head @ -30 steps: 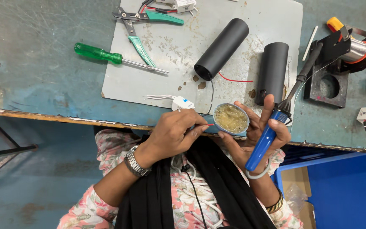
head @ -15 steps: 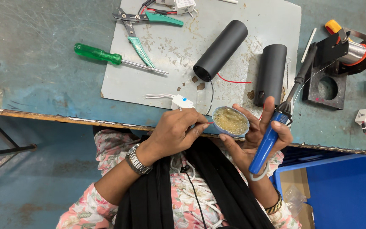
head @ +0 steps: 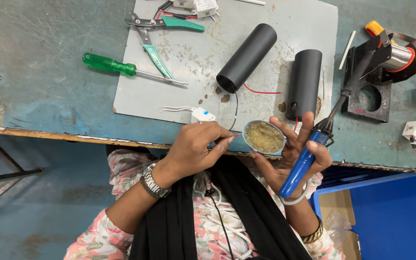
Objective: The person solders red and black wires onto the terminals of black cylindrical lamp housings at a workbench. They strip wire ends with pliers, twist the bare ends, apply flux or solder paste from a small container, and touch a soldering iron to the joints, working through several housings one at a time.
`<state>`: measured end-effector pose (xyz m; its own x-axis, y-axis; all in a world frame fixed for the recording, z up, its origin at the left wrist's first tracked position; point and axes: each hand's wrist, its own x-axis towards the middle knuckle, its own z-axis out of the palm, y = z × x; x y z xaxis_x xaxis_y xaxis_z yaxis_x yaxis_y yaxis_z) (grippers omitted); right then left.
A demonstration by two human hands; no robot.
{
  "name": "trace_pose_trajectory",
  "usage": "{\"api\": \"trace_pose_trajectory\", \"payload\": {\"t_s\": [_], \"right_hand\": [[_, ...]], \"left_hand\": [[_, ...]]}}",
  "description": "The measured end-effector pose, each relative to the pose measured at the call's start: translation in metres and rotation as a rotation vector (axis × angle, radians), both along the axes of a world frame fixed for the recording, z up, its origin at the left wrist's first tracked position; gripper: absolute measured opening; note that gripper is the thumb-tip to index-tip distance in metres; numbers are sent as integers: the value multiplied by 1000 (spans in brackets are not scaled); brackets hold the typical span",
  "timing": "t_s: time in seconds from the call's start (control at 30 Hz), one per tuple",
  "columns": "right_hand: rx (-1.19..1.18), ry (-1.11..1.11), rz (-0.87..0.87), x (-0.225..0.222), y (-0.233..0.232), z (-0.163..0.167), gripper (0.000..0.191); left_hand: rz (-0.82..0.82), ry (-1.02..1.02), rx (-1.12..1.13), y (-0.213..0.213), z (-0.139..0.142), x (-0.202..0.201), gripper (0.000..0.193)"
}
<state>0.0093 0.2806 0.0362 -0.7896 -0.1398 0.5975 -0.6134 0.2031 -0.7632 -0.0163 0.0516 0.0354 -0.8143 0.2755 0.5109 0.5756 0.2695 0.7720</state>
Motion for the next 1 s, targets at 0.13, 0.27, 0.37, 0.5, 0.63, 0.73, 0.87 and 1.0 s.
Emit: {"api": "trace_pose_trajectory", "payload": {"t_s": [0.13, 0.27, 0.37, 0.5, 0.63, 0.73, 0.87, 1.0], "right_hand": [[14, 7, 11, -1, 2, -1, 93], [10, -1, 43, -2, 3, -4, 91], [33, 28, 63, -1, 2, -6, 90], [83, 59, 49, 0, 2, -9, 90], [122, 104, 43, 0, 2, -10, 90], [159, 132, 28, 0, 2, -10, 91], [191, 166, 28, 0, 3, -12, 90], [223, 189, 54, 0, 4, -14, 88]], "left_hand": [[-3, 17, -2, -1, 2, 0, 7], [-7, 22, -12, -2, 4, 0, 6], [-9, 30, -29, -3, 5, 0, 6], [-13, 17, -44, -3, 4, 0, 6], [-25, 30, -42, -3, 3, -1, 7], [-32, 20, -40, -3, 2, -1, 8], [-29, 13, -52, -3, 1, -1, 10], [-21, 16, -58, -3, 0, -1, 9]]}}
